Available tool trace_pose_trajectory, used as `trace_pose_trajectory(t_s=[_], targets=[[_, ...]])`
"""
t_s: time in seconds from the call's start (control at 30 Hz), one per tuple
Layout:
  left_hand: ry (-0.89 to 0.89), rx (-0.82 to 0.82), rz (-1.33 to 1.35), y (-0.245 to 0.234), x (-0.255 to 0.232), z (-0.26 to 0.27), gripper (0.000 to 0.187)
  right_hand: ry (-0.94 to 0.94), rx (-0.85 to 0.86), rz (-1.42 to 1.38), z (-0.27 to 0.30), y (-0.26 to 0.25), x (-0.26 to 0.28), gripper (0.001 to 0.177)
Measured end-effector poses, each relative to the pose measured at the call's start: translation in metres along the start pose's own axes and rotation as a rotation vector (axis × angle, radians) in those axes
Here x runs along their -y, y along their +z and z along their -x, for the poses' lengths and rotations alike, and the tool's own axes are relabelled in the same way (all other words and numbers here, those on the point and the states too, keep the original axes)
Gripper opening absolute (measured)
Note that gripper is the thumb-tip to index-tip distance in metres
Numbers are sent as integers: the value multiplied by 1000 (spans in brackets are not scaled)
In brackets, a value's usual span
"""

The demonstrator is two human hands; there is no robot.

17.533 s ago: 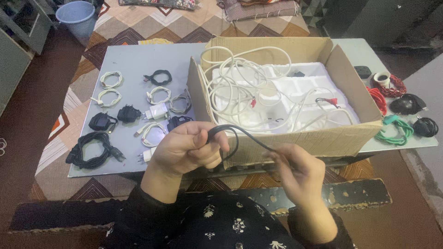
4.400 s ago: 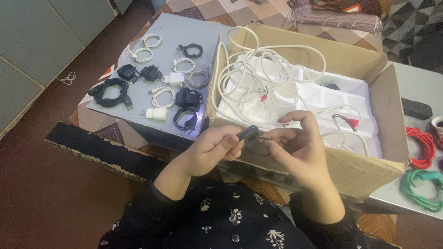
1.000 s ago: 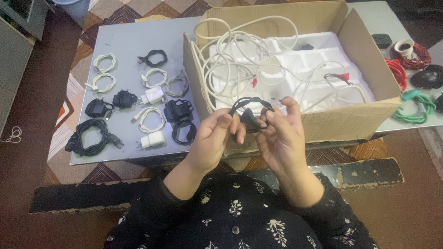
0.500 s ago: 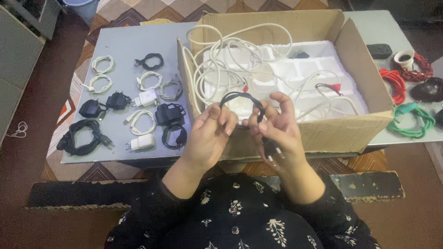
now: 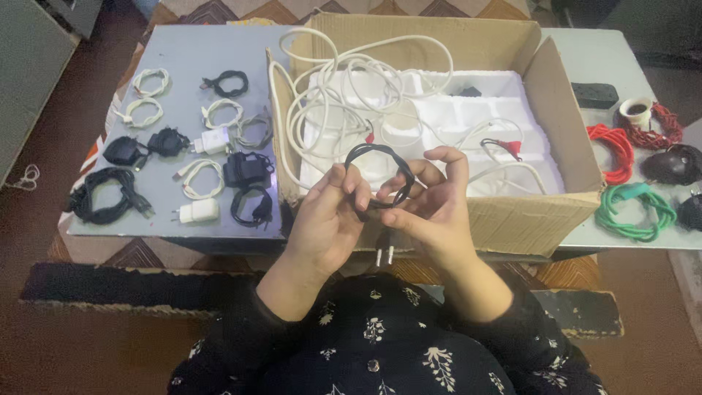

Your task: The person organizes various electronic accessories on a table. They pick up black and white power adapters and cables from a cardboard box, coil them by hand, and place them in neat rows on the table surface.

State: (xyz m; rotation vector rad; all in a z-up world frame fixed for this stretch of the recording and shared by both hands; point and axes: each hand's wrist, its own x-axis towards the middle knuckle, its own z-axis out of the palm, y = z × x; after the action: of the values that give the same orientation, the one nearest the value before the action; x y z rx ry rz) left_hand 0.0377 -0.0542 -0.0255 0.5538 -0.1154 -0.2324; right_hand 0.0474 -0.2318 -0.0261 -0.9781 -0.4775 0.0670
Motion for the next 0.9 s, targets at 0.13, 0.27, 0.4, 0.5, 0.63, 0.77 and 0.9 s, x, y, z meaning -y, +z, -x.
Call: trace_pose_trajectory(t_s=[0.13, 0.27, 0.4, 0.5, 0.63, 0.77, 0.9], targets=[[26, -8, -11, 6, 9, 3, 31, 71, 27, -65, 3, -11, 4, 83], [64, 4, 24, 11, 15, 9, 29, 146, 116, -185, 3, -20, 6, 74], [83, 28, 34, 12, 19, 16, 28, 178, 177, -308, 4, -24, 7, 70], [73, 38, 34, 13, 19, 20, 28, 200, 218, -311, 5, -25, 8, 72], [89, 46, 19, 16, 19, 24, 28, 220, 256, -308, 6, -25, 9, 74], [83, 22, 4, 20, 16, 27, 29, 180, 247, -233, 6, -25, 8, 80], [18, 51, 71, 23, 12, 29, 28, 162, 227, -109, 7, -21, 10, 87]])
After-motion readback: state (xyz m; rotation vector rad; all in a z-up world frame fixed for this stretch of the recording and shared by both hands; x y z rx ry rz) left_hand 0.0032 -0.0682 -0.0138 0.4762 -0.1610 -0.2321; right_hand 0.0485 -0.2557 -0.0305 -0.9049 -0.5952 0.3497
